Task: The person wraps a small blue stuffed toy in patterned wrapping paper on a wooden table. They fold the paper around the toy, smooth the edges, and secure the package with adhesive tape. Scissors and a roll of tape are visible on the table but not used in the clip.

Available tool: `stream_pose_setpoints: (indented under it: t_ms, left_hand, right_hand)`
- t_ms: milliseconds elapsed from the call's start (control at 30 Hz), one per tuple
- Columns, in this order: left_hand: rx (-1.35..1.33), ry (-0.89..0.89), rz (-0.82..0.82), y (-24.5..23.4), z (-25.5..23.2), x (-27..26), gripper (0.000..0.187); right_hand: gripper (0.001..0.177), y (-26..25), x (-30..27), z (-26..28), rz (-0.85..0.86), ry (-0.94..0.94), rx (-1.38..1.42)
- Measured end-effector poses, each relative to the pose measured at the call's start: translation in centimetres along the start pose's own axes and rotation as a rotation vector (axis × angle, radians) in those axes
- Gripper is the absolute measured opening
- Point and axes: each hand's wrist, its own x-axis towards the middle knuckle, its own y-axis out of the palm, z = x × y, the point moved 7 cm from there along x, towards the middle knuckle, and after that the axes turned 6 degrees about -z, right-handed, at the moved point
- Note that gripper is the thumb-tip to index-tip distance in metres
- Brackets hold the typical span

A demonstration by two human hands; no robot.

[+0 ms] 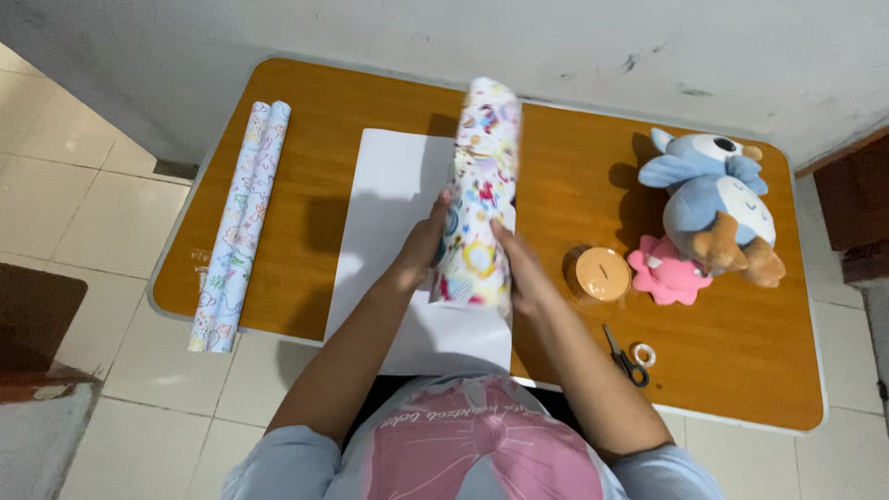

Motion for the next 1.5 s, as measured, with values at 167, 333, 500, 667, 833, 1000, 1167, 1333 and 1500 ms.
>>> stream_pose_setpoints:
  t_ms: [167, 333, 500, 667, 833, 1000, 1167, 1333, 1500]
  left_hand:
    - [-0.039, -0.100, 0.128, 2.3, -0.8, -2.7, 0.100]
    - [0.131, -0.148, 0.103, 2.2, -0.3, -4.3, 0.107]
    - [0.192, 0.032, 0.019, 2.7, -2.7, -5.9, 0.096]
    - [0.787, 0.308, -0.352, 3.1, -6.2, -10.5, 0.089]
    - [0.975, 0.759, -0.413, 7.3, -7.7, -13.7, 0.098]
    - [0.991, 0.807, -0.319, 9.1, -6.3, -14.8, 0.105]
    - [0.822, 0.848, -0.249, 7.4, -6.5, -14.6, 0.068]
    - [0.242, 0.481, -0.004, 4.7, -4.9, -9.2, 0.039]
    - [0.366, 0.350, 0.101, 3.5, -2.8, -6.3, 0.077]
  right_hand:
    - [0.068, -1.2, 1.0, -0.2, -0.047, 0.179, -0.009]
    - [0.065, -2.2, 1.1, -1.1, -0.032, 0.167, -0.026]
    - [0.067, -3.0, 0.5, 0.4, 0.003, -0.036, -0.117]
    - [0.074, -4.1, -1.8, 0.9, -0.139, -0.219, -0.262]
    - [0.076, -3.0, -3.5, 2.1, -0.254, -0.491, -0.180]
    - [0.059, -2.8, -4.3, 3.2, -0.171, -0.526, -0.011]
    - [0.063, -5.4, -3.3, 3.1, -0.121, -0.417, 0.094]
    - [0.073, -7.6, -2.1, 2.1, -0.052, -0.382, 0.093]
    - [0.081, -7.9, -1.8, 1.0, 0.166, -0.297, 0.171]
